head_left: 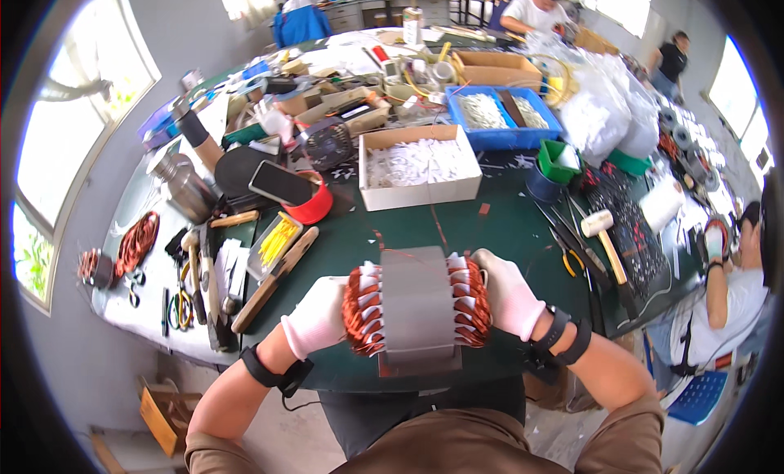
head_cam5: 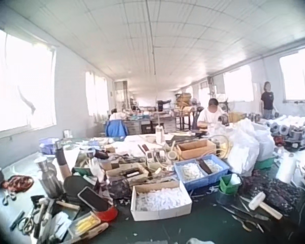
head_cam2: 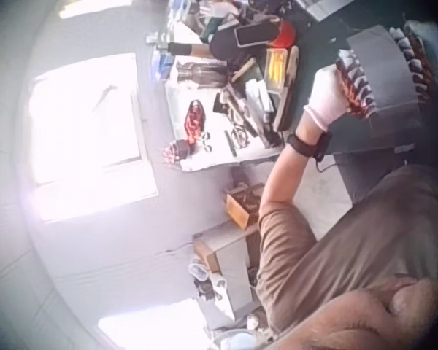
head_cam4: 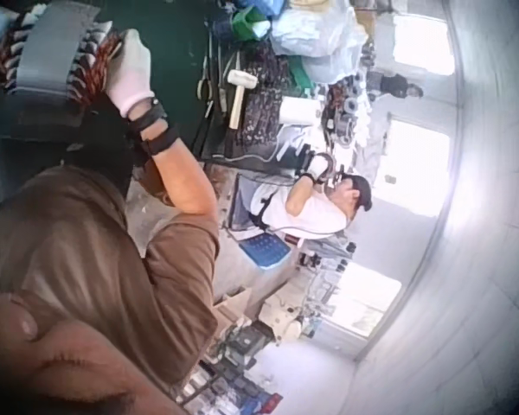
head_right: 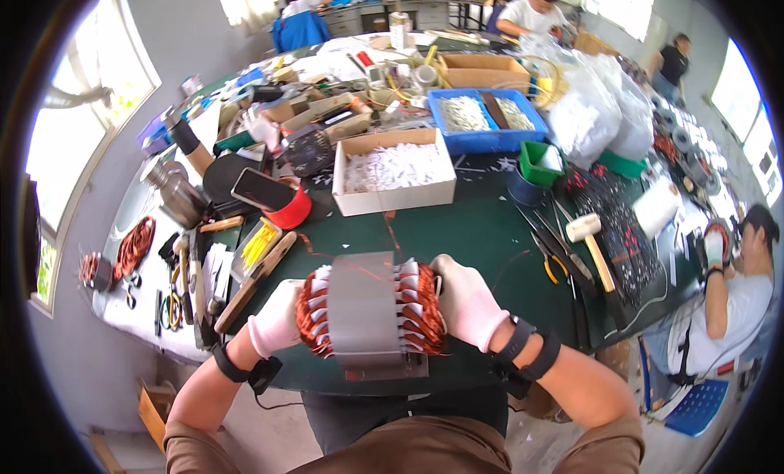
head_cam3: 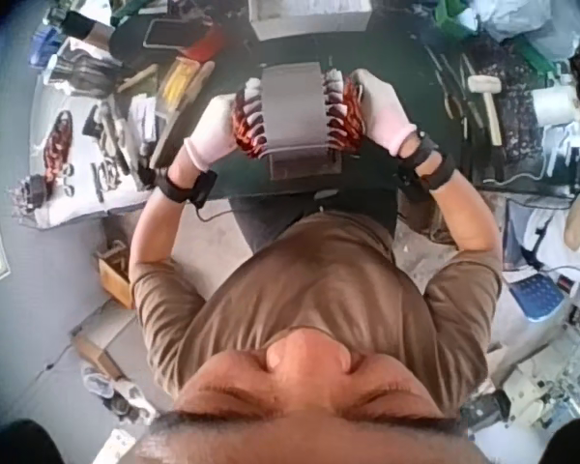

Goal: Assembling an electric motor stator by inserting insulation and copper wiring into the core slots.

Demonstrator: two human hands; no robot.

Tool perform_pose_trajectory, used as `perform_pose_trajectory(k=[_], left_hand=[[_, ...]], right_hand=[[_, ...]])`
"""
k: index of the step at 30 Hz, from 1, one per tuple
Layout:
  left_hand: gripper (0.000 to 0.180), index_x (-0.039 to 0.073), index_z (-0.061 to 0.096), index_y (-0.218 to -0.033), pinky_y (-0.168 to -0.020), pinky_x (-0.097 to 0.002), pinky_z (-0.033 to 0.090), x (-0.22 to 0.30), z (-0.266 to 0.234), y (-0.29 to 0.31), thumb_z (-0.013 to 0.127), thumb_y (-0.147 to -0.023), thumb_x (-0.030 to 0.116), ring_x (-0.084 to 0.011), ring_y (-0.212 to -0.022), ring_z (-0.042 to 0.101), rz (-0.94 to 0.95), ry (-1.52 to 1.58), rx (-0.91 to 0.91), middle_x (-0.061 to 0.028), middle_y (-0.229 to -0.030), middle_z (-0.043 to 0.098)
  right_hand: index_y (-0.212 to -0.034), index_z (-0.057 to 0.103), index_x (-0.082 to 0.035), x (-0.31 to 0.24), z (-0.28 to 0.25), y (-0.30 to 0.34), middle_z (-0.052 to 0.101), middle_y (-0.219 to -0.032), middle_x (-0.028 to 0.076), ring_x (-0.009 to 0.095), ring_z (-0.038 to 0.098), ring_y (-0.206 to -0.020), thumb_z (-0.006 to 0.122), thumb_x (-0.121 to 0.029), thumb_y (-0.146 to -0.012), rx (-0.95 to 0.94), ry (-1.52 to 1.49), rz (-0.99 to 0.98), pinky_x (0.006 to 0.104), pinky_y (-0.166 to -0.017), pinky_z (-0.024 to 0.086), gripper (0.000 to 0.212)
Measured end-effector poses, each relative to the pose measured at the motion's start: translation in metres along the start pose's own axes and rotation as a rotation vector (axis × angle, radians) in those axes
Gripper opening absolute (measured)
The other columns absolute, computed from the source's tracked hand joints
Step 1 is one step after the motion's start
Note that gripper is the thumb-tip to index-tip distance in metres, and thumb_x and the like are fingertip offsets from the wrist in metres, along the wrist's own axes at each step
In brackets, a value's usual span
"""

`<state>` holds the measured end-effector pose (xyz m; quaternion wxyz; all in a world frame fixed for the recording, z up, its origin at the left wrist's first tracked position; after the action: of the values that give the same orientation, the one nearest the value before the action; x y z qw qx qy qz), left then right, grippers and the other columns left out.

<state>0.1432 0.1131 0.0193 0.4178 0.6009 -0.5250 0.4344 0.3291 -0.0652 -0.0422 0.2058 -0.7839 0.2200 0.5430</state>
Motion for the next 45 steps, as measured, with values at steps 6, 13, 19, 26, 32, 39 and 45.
perform_pose_trajectory(k=[6,13,19,26,32,39,45], left_hand=[[0.018,-0.005,0.062,-0.114,-0.073,-0.0305,0.052,0.009,-0.009,0.023,0.061,-0.103,0.009,-0.0122,-0.077,0.054,0.165,-0.292,0.286,-0.0135,-0.081,0.063],[0.018,-0.001,0.059,-0.114,-0.085,-0.0330,0.059,-0.009,0.033,0.133,0.057,-0.096,-0.003,-0.0202,-0.092,0.072,0.083,0.154,0.783,-0.0146,-0.111,0.073],[0.044,0.000,0.062,-0.123,-0.099,-0.0443,0.053,0.029,0.089,0.122,0.073,-0.081,-0.003,-0.0413,-0.116,0.065,0.315,-0.289,0.674,-0.0254,-0.134,0.064],[0.045,-0.001,0.062,-0.126,-0.101,-0.0436,0.052,0.041,0.095,0.121,0.070,-0.083,-0.003,-0.0405,-0.118,0.065,0.347,-0.331,0.675,-0.0248,-0.133,0.064],[0.038,-0.002,0.063,-0.121,-0.096,-0.0417,0.054,0.046,0.092,0.116,0.068,-0.083,-0.004,-0.0389,-0.112,0.067,0.353,-0.327,0.651,-0.0247,-0.129,0.067],[0.035,-0.002,0.064,-0.117,-0.091,-0.0409,0.055,0.048,0.089,0.118,0.066,-0.082,-0.007,-0.0392,-0.105,0.069,0.371,-0.338,0.648,-0.0242,-0.125,0.068],[0.034,-0.002,0.064,-0.116,-0.088,-0.0396,0.056,0.051,0.086,0.118,0.064,-0.083,-0.009,-0.0373,-0.100,0.070,0.410,-0.339,0.686,-0.0228,-0.120,0.069]], right_hand=[[-0.098,0.056,-0.006,-0.039,0.028,0.029,0.058,-0.083,0.004,0.016,0.062,-0.070,0.043,-0.011,-0.108,-0.003,-1.057,0.583,0.0334,-0.070,0.057,0.018],[-0.117,0.060,-0.010,-0.041,0.028,0.028,0.067,-0.093,-0.001,0.010,0.068,-0.076,0.036,-0.022,-0.114,-0.176,-1.224,0.367,0.0261,-0.065,0.057,0.028],[-0.120,0.061,-0.012,-0.040,0.025,0.039,0.066,-0.086,-0.006,0.003,0.061,-0.062,0.036,-0.025,-0.115,0.260,-0.889,0.634,0.0186,-0.051,0.050,0.030],[-0.135,0.059,-0.009,-0.047,0.027,0.044,0.071,-0.121,0.004,0.018,0.072,-0.105,0.032,-0.028,-0.114,0.167,-0.929,0.493,0.0357,-0.090,0.062,0.039],[-0.137,0.058,-0.010,-0.016,0.020,0.046,0.070,-0.125,0.005,0.021,0.072,-0.110,0.032,-0.030,-0.114,0.094,-1.114,0.468,0.0383,-0.094,0.062,0.040],[-0.132,0.061,-0.011,-0.026,0.034,0.040,0.073,-0.119,0.005,0.021,0.074,-0.103,0.031,-0.032,-0.114,-0.106,-1.294,0.377,0.0389,-0.091,0.063,0.041],[-0.121,0.065,-0.013,-0.036,0.032,0.043,0.073,-0.103,0.002,0.016,0.074,-0.087,0.031,-0.033,-0.114,0.263,-1.109,0.588,0.0348,-0.079,0.064,0.039]])
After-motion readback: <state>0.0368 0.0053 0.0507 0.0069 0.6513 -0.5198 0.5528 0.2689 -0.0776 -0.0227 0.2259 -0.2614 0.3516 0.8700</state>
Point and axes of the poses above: each hand's wrist, its own y-axis away from the middle knuckle, its own z-axis out of the palm, x = y × z, the point moved 9 cm from there along -y, towards the middle knuckle
